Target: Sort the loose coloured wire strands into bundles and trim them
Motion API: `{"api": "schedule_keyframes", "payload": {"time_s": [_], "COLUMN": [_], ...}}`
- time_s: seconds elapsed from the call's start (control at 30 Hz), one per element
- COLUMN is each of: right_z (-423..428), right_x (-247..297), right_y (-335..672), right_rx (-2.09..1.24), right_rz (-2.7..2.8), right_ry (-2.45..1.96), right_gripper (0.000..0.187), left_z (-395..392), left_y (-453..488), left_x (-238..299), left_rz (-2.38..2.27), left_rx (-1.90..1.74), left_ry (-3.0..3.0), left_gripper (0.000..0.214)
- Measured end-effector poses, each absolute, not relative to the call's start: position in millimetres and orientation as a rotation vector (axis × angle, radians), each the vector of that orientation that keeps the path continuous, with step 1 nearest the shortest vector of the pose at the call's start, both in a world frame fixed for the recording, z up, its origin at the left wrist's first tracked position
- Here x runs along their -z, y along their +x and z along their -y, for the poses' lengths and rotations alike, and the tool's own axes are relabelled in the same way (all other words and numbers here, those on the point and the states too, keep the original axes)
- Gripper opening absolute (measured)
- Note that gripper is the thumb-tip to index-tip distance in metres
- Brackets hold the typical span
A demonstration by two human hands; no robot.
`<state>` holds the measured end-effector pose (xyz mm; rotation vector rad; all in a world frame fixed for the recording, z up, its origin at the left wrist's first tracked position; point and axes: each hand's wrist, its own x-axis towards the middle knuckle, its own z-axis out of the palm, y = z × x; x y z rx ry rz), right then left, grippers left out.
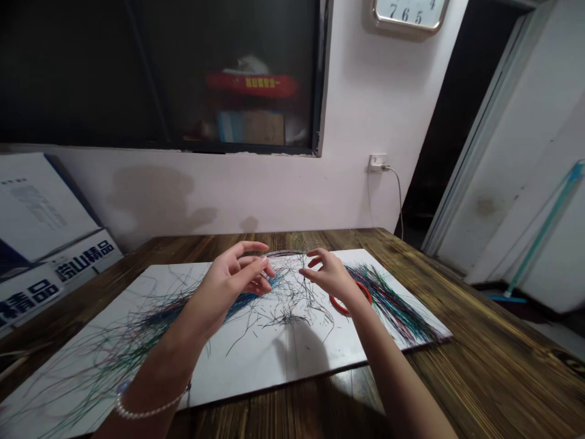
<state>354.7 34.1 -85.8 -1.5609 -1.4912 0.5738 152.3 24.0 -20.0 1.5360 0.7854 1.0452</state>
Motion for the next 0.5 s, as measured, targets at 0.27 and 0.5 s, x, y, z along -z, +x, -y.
{"api": "schedule_keyframes", "payload": {"time_s": [0.27,0.5], "right_z": [-29.6,-16.2], "right_x": [87.1,76.8], "right_y": [358.2,369.6], "right_rx": [-0.562,-0.572], "right_rz": [1.562,1.634], "right_ry": [-1.657,-1.719], "right_gripper": [0.055,0.066], "left_z": [-33.0,-36.2], "left_y": [150.9,143.1], "left_x": [26.0,21.4], "left_rz": [-0.773,-0.826], "left_rx": [-0.946,-1.126], "left_ry": [1.572,1.622], "left_gripper": [0.024,0.022]}}
